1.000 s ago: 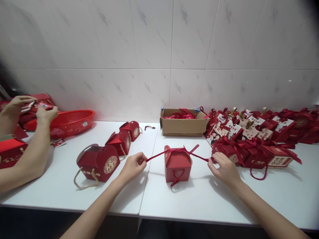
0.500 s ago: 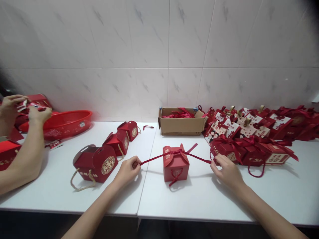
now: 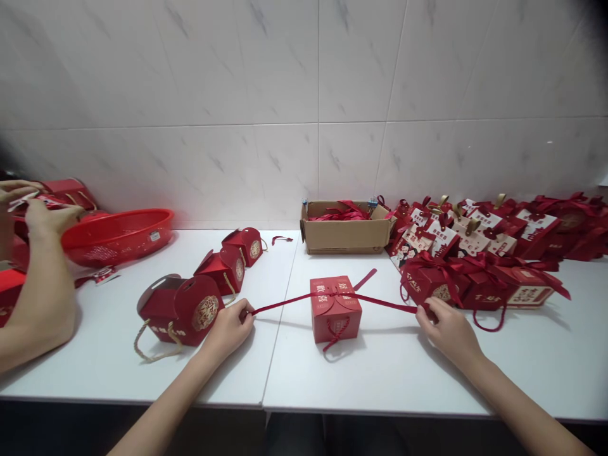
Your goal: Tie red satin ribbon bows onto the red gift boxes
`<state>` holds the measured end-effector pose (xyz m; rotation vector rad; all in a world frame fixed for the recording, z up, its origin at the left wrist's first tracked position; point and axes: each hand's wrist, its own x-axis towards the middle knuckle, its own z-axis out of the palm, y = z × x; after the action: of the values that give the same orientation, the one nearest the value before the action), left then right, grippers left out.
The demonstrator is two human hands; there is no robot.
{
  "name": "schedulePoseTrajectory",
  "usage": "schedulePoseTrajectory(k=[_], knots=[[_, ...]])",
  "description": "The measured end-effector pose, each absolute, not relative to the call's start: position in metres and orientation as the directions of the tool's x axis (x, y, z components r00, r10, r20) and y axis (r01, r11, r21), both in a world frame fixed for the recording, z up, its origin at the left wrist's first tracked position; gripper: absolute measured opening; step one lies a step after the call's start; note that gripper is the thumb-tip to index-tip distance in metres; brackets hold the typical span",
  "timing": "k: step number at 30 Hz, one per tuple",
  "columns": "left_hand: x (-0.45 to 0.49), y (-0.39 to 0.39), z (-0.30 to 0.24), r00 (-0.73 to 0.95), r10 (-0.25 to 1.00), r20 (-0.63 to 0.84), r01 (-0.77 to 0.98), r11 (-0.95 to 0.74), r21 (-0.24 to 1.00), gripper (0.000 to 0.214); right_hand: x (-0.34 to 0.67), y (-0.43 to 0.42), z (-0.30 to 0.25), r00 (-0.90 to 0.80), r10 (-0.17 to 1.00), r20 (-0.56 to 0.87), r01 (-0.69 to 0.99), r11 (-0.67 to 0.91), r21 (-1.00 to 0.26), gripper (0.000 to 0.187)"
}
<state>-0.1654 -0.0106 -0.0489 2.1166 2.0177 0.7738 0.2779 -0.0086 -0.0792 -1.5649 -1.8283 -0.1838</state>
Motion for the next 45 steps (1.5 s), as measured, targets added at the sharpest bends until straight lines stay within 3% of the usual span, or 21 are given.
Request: schedulePoseTrajectory(k=[8, 12, 15, 19, 22, 24, 26, 29, 34, 38, 45], knots=[[-0.166, -0.011, -0.044, -0.034, 0.96, 0.278, 0.911, -0.084, 0.403, 0.008, 0.28, -0.01, -0.066, 0.043, 0.83, 0.556, 0.878, 0.234, -0.417, 0.026], [-0.169, -0.014, -0.04, 0.007, 0.97, 0.245, 0.899, -0.114, 0.424, 0.013, 0.28, -0.014, -0.05, -0.009, 0.944, 0.33, 0.868, 0.171, -0.466, 0.035], [-0.16, -0.015, -0.033, 0.029, 0.947, 0.319, 0.882, -0.174, 0.437, 0.023, 0.278, -0.016, -0.027, -0.1, 0.984, 0.146, 0.862, 0.159, -0.481, 0.041], [-0.126, -0.009, -0.002, 0.205, 0.901, 0.382, 0.815, -0.373, 0.443, 0.03, 0.258, -0.01, 0.02, -0.159, 0.962, 0.222, 0.866, 0.244, -0.436, 0.038], [-0.095, 0.005, 0.036, 0.521, 0.839, 0.16, 0.705, -0.528, 0.474, 0.051, 0.23, -0.001, 0.057, -0.361, 0.926, 0.112, 0.831, 0.374, -0.411, 0.033], [-0.076, 0.016, 0.061, 0.585, 0.811, -0.01, 0.725, -0.518, 0.455, 0.062, 0.21, 0.006, 0.076, -0.406, 0.913, 0.031, 0.854, 0.391, -0.344, 0.038], [-0.058, 0.025, 0.081, 0.595, 0.798, -0.099, 0.761, -0.52, 0.388, 0.066, 0.193, 0.013, 0.088, -0.462, 0.886, 0.046, 0.844, 0.454, -0.286, 0.045], [-0.035, 0.033, 0.095, 0.551, 0.827, -0.112, 0.82, -0.511, 0.26, 0.059, 0.175, 0.023, 0.09, -0.547, 0.835, 0.053, 0.801, 0.541, -0.258, 0.043], [-0.02, 0.033, 0.094, 0.456, 0.865, -0.208, 0.89, -0.446, 0.095, 0.035, 0.168, 0.042, 0.077, -0.612, 0.791, -0.017, 0.751, 0.573, -0.329, 0.037], [-0.021, 0.034, 0.089, 0.469, 0.856, -0.22, 0.883, -0.457, 0.104, 0.026, 0.165, 0.05, 0.071, -0.664, 0.747, -0.031, 0.698, 0.605, -0.383, 0.03], [-0.019, 0.037, 0.086, 0.48, 0.847, -0.228, 0.877, -0.47, 0.103, 0.022, 0.157, 0.052, 0.071, -0.718, 0.691, -0.078, 0.665, 0.649, -0.37, 0.012]])
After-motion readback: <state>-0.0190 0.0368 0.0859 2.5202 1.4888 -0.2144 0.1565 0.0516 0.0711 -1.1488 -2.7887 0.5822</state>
